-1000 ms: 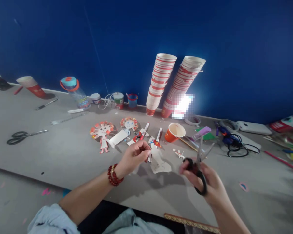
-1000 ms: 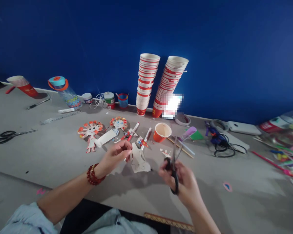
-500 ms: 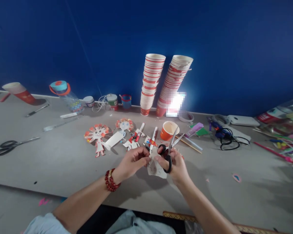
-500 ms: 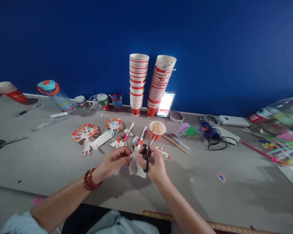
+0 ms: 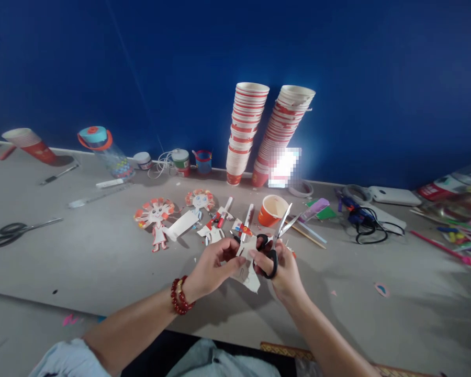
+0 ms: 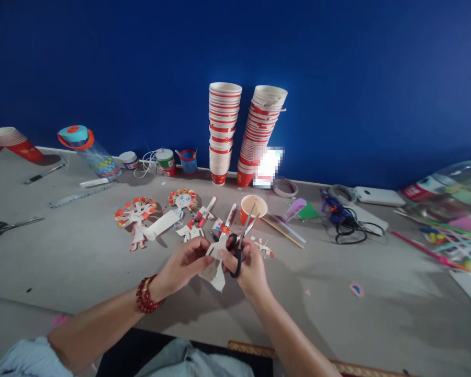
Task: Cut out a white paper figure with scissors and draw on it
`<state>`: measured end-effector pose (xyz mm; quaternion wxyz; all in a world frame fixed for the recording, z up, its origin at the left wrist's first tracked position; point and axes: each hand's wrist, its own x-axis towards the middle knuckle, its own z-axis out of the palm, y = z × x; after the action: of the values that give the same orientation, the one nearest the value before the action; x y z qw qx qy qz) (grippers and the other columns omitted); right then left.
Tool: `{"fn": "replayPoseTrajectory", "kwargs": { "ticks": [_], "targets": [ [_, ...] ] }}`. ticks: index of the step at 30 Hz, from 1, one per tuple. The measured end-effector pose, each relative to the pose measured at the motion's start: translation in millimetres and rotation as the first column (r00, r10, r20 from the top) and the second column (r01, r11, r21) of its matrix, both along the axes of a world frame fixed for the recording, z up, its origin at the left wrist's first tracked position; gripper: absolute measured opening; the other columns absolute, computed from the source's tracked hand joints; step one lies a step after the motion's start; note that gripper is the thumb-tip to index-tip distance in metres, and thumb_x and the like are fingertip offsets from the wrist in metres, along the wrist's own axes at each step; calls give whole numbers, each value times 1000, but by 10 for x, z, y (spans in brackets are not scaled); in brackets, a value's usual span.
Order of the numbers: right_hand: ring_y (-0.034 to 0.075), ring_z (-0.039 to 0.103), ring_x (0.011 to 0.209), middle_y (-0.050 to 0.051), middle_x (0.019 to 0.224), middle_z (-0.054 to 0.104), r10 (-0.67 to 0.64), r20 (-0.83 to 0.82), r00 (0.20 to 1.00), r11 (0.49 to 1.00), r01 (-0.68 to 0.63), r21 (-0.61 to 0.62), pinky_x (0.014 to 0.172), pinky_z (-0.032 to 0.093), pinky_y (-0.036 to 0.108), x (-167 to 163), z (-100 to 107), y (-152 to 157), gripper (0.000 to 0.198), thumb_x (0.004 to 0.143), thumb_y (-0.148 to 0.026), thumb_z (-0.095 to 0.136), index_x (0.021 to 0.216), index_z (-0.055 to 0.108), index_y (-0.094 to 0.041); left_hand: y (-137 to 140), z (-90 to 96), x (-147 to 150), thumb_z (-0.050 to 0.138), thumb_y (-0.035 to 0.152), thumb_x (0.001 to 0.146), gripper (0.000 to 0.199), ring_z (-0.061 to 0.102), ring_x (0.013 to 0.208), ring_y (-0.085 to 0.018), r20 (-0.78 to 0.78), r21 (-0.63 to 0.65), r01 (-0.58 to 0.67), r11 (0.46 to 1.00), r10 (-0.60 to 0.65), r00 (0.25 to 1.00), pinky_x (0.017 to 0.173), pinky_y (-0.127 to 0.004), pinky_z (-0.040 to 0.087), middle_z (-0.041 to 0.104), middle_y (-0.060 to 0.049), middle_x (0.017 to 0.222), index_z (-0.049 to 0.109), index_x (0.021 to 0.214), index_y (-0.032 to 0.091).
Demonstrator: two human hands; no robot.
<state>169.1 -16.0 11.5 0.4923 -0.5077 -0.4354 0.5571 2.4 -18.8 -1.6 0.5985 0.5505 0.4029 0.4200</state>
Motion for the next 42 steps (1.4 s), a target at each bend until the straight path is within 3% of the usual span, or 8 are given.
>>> {"fn": "replayPoseTrajectory", "kwargs": {
  "ticks": [4, 12, 18, 22, 27, 32, 42],
  "targets": [
    [9, 45, 39, -5, 53, 54, 28, 21, 999, 999, -29, 20, 38, 39, 20, 7, 6, 3, 38, 63, -41, 81, 78, 54, -18, -5, -47, 7, 59, 37, 87, 22, 42, 60, -10, -35, 13, -39, 999, 39, 999, 54, -21, 33, 49, 2, 67, 56, 82, 16],
    [9, 47, 44, -1, 63, 58, 144, 158, 977, 988, -151, 32, 41, 39, 21, 194, 100, 0, 35, 69, -45, 76, 78, 59, -16, -13, 97, -54, 56, 32, 89, 17, 34, 56, -8, -68, 62, -118, 991, 122, 990, 49, -20, 26, 43, 3, 64, 57, 82, 16],
    [12, 49, 55, -1, 68, 58, 160, 121, 980, 977, -174, 121, 49, 40, 21, 205, 154, 22, 31, 68, -35, 78, 84, 58, -18, 2, 122, -34, 57, 26, 86, 13, 45, 63, -10, -108, 130, -76, 989, 91, 990, 55, -19, 35, 53, 1, 71, 58, 79, 16],
    [10, 45, 53, -3, 66, 54, 162, 125, 979, 972, -180, 149, 47, 37, 20, 108, 168, 43, 27, 65, -27, 78, 78, 56, -19, 24, 130, -25, 59, 22, 83, 8, 51, 68, -12, -152, 185, -110, 977, 139, 978, 63, -21, 40, 58, 0, 74, 58, 79, 16],
    [11, 44, 54, -3, 66, 53, 128, 139, 982, 968, -154, 198, 47, 36, 20, 64, 99, 47, 22, 67, -24, 74, 78, 56, -20, 14, 129, -38, 59, 25, 84, 9, 55, 73, -14, -129, 181, -155, 971, 180, 975, 67, -23, 43, 62, -2, 79, 61, 84, 16],
    [11, 47, 56, -3, 68, 55, 113, 120, 986, 969, -136, 205, 49, 38, 20, 34, 56, 36, 20, 67, -22, 72, 78, 56, -20, 2, 136, -43, 59, 25, 85, 10, 57, 79, -17, -90, 268, -178, 947, 208, 974, 72, -26, 44, 63, -4, 83, 62, 83, 16],
    [9, 42, 51, -5, 64, 51, 133, 144, 981, 965, -161, 207, 46, 35, 19, 53, 88, 27, 18, 68, -21, 69, 80, 55, -20, 42, 178, -85, 51, 25, 89, 19, 55, 81, -18, 79, 179, -37, 983, 23, 997, 73, -29, 42, 61, -7, 85, 62, 78, 14]
  ]
}}
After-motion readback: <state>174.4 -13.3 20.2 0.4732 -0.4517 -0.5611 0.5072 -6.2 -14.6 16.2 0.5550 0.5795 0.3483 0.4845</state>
